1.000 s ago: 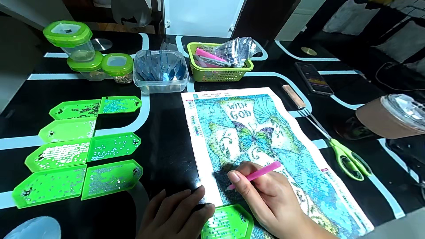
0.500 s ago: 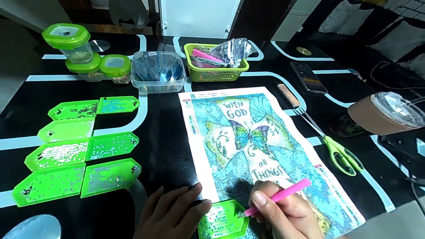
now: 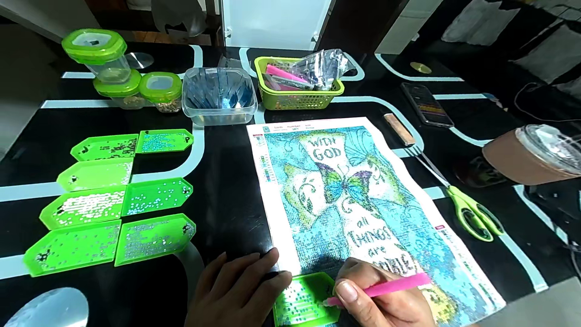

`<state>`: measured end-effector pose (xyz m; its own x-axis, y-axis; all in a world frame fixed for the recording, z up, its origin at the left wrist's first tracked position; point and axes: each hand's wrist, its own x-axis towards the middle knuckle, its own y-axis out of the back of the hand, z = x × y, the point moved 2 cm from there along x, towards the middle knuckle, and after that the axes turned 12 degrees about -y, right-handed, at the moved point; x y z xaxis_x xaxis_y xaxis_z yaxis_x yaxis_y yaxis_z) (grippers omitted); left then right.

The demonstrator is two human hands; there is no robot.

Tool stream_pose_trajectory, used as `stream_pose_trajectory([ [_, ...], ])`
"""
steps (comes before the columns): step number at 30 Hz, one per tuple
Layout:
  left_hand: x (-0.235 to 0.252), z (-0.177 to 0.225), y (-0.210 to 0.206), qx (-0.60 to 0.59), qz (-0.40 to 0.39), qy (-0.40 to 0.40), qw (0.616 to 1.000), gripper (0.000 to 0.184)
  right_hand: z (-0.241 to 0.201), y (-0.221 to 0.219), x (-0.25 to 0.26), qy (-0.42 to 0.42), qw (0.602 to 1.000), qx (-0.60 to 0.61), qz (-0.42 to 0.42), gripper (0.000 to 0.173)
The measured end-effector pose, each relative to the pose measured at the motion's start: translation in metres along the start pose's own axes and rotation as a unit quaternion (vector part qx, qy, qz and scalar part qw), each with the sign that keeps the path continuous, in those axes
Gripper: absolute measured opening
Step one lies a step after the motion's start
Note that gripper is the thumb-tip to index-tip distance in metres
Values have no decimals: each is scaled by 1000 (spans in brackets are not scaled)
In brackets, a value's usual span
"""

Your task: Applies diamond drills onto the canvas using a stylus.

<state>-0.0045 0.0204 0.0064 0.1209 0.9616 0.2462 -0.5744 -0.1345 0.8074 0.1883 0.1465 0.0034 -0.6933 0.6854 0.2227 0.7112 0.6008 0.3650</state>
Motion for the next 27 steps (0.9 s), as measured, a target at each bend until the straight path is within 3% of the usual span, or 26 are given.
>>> stream_pose_trajectory([
  [21, 0, -1, -2, 9, 14, -6, 1000, 39, 0, -11, 10, 21, 999, -21, -22, 26],
  [27, 0, -1, -2, 3, 10, -3, 1000, 39, -2, -3, 24, -81, 991, 111, 7, 24],
])
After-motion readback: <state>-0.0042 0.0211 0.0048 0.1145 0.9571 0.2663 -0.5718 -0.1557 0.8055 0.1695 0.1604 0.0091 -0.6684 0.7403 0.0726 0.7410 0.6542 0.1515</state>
